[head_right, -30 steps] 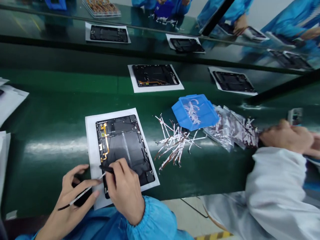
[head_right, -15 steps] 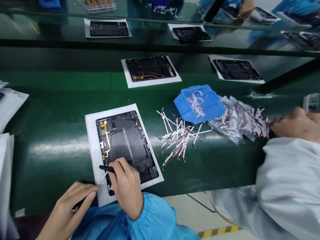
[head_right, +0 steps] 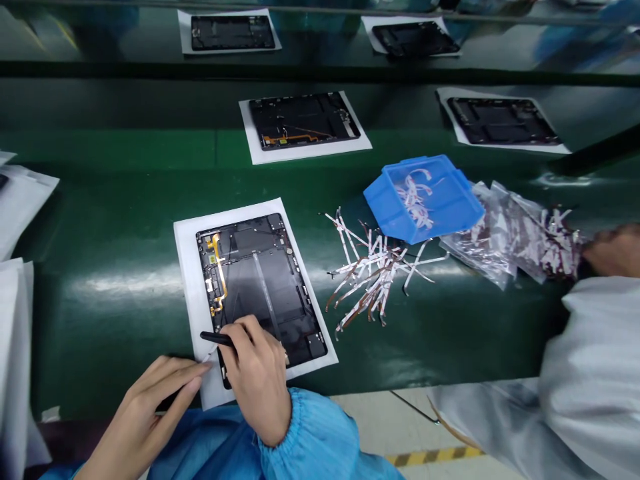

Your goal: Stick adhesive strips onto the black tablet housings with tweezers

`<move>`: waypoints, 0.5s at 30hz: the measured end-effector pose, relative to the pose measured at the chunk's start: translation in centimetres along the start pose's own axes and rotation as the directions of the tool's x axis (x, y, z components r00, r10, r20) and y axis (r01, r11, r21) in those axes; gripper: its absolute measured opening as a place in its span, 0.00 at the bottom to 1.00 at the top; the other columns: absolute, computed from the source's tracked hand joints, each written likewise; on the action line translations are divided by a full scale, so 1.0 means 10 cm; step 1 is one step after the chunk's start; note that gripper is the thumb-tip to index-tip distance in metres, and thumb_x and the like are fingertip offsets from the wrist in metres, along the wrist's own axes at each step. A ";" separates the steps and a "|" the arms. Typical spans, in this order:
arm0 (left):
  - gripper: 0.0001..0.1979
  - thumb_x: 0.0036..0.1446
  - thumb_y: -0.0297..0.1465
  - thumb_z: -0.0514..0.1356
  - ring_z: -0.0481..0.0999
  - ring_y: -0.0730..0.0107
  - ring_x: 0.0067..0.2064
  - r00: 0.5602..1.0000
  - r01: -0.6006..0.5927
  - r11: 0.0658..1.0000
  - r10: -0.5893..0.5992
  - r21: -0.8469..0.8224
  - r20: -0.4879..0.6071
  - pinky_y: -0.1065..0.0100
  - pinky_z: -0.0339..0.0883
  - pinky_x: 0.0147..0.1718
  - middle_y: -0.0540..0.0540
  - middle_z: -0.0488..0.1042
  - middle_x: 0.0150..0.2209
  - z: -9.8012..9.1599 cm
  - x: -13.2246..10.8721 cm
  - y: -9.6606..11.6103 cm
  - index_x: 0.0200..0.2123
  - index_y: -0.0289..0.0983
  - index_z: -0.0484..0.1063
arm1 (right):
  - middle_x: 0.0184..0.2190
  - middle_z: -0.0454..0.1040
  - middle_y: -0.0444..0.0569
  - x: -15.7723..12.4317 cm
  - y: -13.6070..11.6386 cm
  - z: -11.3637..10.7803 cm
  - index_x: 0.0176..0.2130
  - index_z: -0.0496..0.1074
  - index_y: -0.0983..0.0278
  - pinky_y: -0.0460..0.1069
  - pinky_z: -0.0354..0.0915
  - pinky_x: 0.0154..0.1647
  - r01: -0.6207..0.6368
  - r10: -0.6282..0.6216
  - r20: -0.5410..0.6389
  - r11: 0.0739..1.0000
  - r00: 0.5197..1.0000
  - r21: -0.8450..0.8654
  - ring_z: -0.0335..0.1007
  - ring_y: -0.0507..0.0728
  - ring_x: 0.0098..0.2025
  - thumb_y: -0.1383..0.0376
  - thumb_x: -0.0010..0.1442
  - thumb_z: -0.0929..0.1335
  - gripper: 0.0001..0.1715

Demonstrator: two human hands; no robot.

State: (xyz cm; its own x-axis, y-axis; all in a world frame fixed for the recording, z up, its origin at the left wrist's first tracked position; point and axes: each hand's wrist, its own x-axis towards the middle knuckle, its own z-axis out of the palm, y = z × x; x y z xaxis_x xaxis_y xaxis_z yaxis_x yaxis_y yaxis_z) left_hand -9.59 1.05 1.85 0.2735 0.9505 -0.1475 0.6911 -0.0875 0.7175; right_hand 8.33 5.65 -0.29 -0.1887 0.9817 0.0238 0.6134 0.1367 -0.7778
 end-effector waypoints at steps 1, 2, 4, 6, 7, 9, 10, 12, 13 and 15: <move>0.14 0.68 0.32 0.56 0.78 0.66 0.44 1.000 0.002 1.000 -0.002 0.002 0.000 0.68 0.76 0.42 0.46 0.79 0.47 0.00 0.00 0.00 0.53 0.45 0.76 | 0.37 0.73 0.47 0.00 -0.01 -0.01 0.41 0.72 0.61 0.48 0.69 0.35 -0.016 0.016 0.000 0.999 1.000 0.027 0.75 0.55 0.35 0.71 0.65 0.67 0.06; 0.14 0.67 0.32 0.56 0.78 0.66 0.44 1.000 0.005 1.000 -0.005 0.004 0.000 0.67 0.76 0.42 0.46 0.79 0.46 -0.01 0.00 0.01 0.52 0.45 0.76 | 0.37 0.74 0.47 0.01 -0.01 -0.01 0.40 0.72 0.60 0.47 0.69 0.33 -0.036 0.036 0.004 0.998 0.999 0.048 0.75 0.54 0.35 0.70 0.65 0.67 0.06; 0.13 0.67 0.33 0.56 0.78 0.66 0.42 1.000 0.023 1.000 -0.023 0.003 -0.002 0.68 0.76 0.41 0.46 0.79 0.45 -0.01 0.00 0.02 0.51 0.46 0.77 | 0.39 0.74 0.47 0.02 -0.03 -0.03 0.41 0.72 0.60 0.46 0.69 0.30 -0.073 0.072 0.016 0.996 0.997 0.059 0.75 0.55 0.35 0.68 0.65 0.68 0.04; 0.13 0.67 0.33 0.56 0.78 0.66 0.41 0.999 0.055 0.998 -0.055 -0.008 0.002 0.68 0.76 0.40 0.47 0.79 0.44 -0.02 0.00 0.03 0.50 0.46 0.78 | 0.40 0.74 0.49 0.02 -0.04 -0.05 0.43 0.72 0.61 0.47 0.70 0.30 -0.074 0.074 0.008 0.997 0.997 0.021 0.76 0.55 0.36 0.63 0.65 0.68 0.05; 0.13 0.68 0.33 0.55 0.78 0.67 0.41 0.998 0.067 0.998 -0.067 -0.016 0.005 0.68 0.76 0.39 0.46 0.80 0.44 -0.02 0.01 0.03 0.49 0.45 0.78 | 0.40 0.73 0.50 0.03 -0.04 -0.05 0.43 0.72 0.61 0.48 0.71 0.32 -0.061 0.061 0.000 0.998 0.998 -0.008 0.76 0.56 0.36 0.62 0.66 0.68 0.07; 0.13 0.68 0.34 0.55 0.77 0.67 0.40 0.996 0.084 0.996 -0.084 -0.027 0.009 0.68 0.75 0.38 0.47 0.80 0.43 -0.01 0.01 0.04 0.49 0.45 0.79 | 0.40 0.73 0.50 0.03 -0.04 -0.06 0.43 0.72 0.62 0.50 0.72 0.35 -0.026 0.026 -0.008 0.998 1.000 -0.061 0.76 0.57 0.35 0.61 0.67 0.67 0.07; 0.13 0.68 0.34 0.55 0.77 0.67 0.40 0.996 0.088 0.996 -0.087 -0.028 0.007 0.68 0.75 0.38 0.47 0.80 0.42 -0.01 0.01 0.04 0.49 0.45 0.79 | 0.40 0.73 0.50 0.02 -0.04 -0.05 0.42 0.72 0.62 0.50 0.72 0.37 -0.013 0.012 -0.006 0.997 1.000 -0.076 0.76 0.57 0.35 0.62 0.67 0.66 0.06; 0.13 0.68 0.34 0.55 0.77 0.67 0.39 0.996 0.091 0.996 -0.090 -0.026 0.004 0.68 0.75 0.38 0.48 0.79 0.41 0.00 0.01 0.04 0.49 0.45 0.79 | 0.40 0.72 0.50 0.02 -0.04 -0.04 0.41 0.72 0.62 0.51 0.72 0.39 -0.005 0.005 -0.001 0.997 1.000 -0.081 0.76 0.57 0.35 0.65 0.67 0.66 0.05; 0.13 0.68 0.34 0.55 0.77 0.68 0.39 0.996 0.091 0.996 -0.091 -0.025 0.005 0.69 0.74 0.38 0.48 0.79 0.41 0.00 0.02 0.03 0.49 0.46 0.78 | 0.40 0.72 0.49 0.02 -0.04 -0.04 0.41 0.72 0.62 0.51 0.72 0.39 -0.003 0.003 -0.006 0.997 1.000 -0.074 0.76 0.57 0.35 0.67 0.67 0.66 0.04; 0.13 0.68 0.33 0.55 0.77 0.67 0.40 0.996 0.086 0.996 -0.086 -0.027 0.009 0.68 0.74 0.39 0.48 0.79 0.41 0.00 0.02 0.03 0.49 0.46 0.78 | 0.40 0.72 0.49 0.01 -0.03 -0.02 0.41 0.72 0.62 0.50 0.71 0.39 0.001 -0.002 -0.027 0.999 1.000 -0.051 0.76 0.57 0.35 0.70 0.66 0.65 0.05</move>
State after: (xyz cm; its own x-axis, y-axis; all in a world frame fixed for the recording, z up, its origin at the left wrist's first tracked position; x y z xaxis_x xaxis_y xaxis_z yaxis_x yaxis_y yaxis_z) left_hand -9.33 1.16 2.00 0.2189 0.9518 -0.2147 0.6936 0.0030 0.7204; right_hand 8.30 5.71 0.13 -0.1690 0.9847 0.0425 0.6515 0.1440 -0.7449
